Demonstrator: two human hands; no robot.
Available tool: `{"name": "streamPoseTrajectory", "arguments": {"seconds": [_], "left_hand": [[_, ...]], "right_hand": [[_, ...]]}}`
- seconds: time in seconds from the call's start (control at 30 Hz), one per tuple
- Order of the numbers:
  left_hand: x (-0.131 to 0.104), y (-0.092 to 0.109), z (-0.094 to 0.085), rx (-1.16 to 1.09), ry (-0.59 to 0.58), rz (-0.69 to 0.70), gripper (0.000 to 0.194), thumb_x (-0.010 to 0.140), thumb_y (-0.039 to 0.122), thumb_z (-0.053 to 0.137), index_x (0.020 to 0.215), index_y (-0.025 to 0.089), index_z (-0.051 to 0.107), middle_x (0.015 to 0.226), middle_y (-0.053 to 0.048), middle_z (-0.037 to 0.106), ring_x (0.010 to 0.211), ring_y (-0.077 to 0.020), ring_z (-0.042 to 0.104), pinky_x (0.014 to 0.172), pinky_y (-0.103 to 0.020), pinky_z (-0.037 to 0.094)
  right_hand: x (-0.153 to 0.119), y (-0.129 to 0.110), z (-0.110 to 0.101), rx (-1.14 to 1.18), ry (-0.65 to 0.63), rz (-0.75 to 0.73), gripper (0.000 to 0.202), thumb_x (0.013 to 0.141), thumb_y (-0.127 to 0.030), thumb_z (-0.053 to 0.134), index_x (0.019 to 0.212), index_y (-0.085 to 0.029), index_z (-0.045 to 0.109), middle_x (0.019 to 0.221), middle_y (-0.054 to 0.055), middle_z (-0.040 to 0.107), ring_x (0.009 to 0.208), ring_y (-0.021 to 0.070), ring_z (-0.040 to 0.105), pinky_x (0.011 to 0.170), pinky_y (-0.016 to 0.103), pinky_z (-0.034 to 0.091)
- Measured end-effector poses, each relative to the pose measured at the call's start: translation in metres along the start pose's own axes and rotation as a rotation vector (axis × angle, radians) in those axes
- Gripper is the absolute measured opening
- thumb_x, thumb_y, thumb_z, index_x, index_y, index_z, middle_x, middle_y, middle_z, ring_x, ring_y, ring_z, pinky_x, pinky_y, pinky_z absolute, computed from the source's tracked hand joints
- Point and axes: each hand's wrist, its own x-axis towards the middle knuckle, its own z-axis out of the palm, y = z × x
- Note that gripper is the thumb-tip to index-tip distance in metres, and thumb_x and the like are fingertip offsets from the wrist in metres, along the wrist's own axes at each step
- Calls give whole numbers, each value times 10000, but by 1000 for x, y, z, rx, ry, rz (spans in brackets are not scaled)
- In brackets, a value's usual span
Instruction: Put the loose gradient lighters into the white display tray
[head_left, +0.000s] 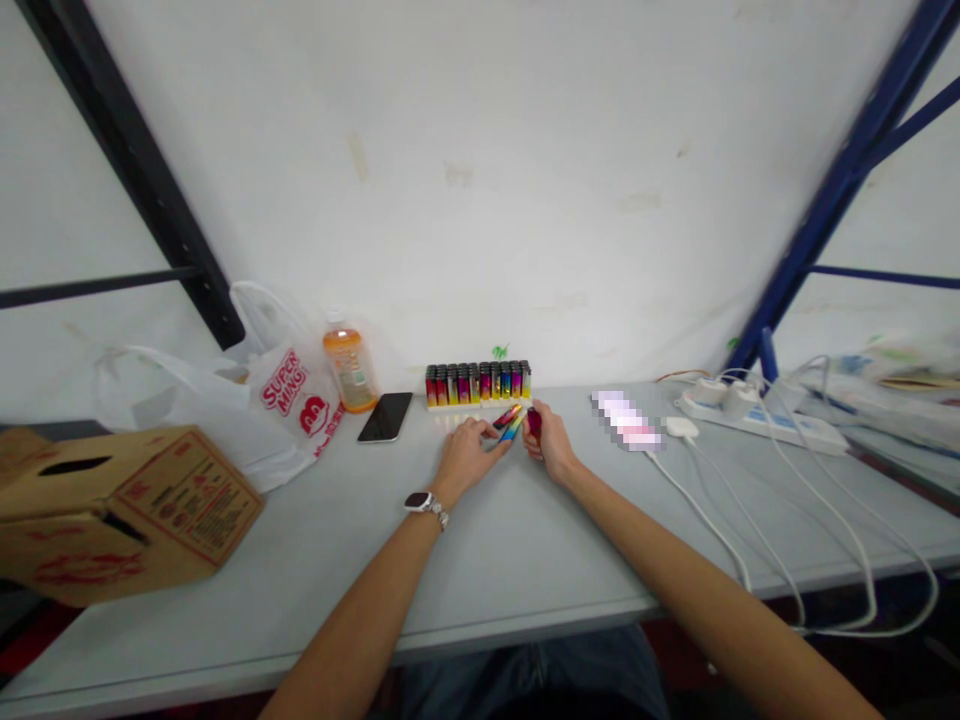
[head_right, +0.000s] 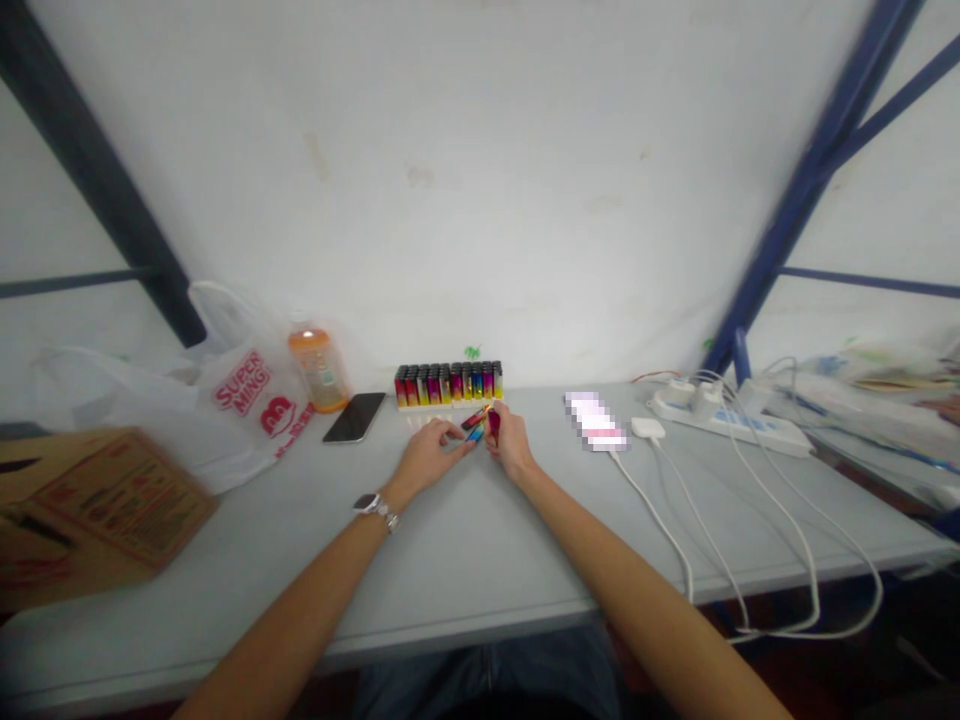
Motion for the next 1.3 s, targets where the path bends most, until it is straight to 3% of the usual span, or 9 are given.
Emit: {"name": "streamPoseTrajectory", "arguments": {"seconds": [0.2, 0.33, 0.43, 0.53, 0.67, 0.73, 0.83, 1.1, 1.3], "left_hand": [[1, 8, 2, 95, -16, 9, 273, 813, 438, 689, 943, 199, 679, 992, -70, 644, 913, -225, 622, 793, -326, 464], [4, 10, 5, 151, -30, 25, 217, 814, 382, 695, 934, 203, 675, 970, -73, 645, 942, -237, 617, 828, -335, 464], [6, 5, 2, 160, -30, 39, 156, 840, 326, 662, 926, 196, 670, 964, -72, 654, 954, -229, 615, 838, -324, 465], [6, -4, -6, 171, -45, 55, 126, 841, 293, 651, 901, 185, 670, 950, -76, 659, 935, -228, 612, 830, -326, 467], [5, -18, -19, 123, -83, 61, 104, 809, 258, 678, 870, 175, 671, 914, -67, 670, 890, -216, 613, 811, -323, 474], [4, -25, -22, 84, -87, 49, 107, 798, 259, 688, 864, 175, 676, 890, -60, 674, 866, -209, 613, 800, -321, 478], [2, -34, -23, 15, -90, 46, 123, 794, 273, 692, 866, 174, 678, 873, -52, 676, 843, -194, 617, 777, -308, 485], [1, -37, -21, 2, -113, 30, 140, 803, 283, 702, 888, 179, 664, 921, -50, 682, 857, -194, 616, 777, -307, 473], [1, -34, -22, 15, -123, 29, 140, 829, 305, 678, 905, 190, 654, 945, -52, 685, 888, -202, 627, 789, -314, 469]], "right_hand": [[-1, 4, 3, -64, 66, -9, 340, 866, -413, 369, 582, -226, 385, 422, -73, 267, 356, 83, 196, 358, 215, 124], [-1, 4, 4, -8, -22, 14, 415, 889, -561, 371, 649, -225, 408, 433, -86, 286, 356, 75, 196, 351, 208, 146], [-2, 4, 3, -14, -104, -108, 446, 830, -676, 482, 787, -234, 439, 491, -89, 415, 379, 83, 297, 363, 204, 270], [2, 2, 0, -104, -145, -285, 436, 770, -627, 625, 887, -240, 462, 601, -62, 561, 494, 116, 490, 503, 248, 447], [21, -4, -7, -366, -66, -510, 351, 757, -530, 669, 841, -199, 591, 801, 32, 647, 758, 170, 594, 693, 299, 480], [37, -9, -8, -537, 3, -594, 314, 741, -475, 687, 861, -187, 651, 834, 40, 644, 777, 177, 572, 694, 301, 460], [61, -15, -1, -683, -28, -655, 287, 774, -380, 643, 975, -178, 680, 806, 23, 650, 699, 157, 544, 684, 296, 445], [112, -3, 25, -875, -74, -727, 221, 803, -251, 601, 994, -162, 667, 774, 19, 661, 668, 150, 559, 708, 282, 445], [120, 2, 25, -1018, -118, -728, 206, 855, -225, 590, 1011, -157, 706, 859, 48, 650, 768, 170, 584, 787, 301, 465]]}}
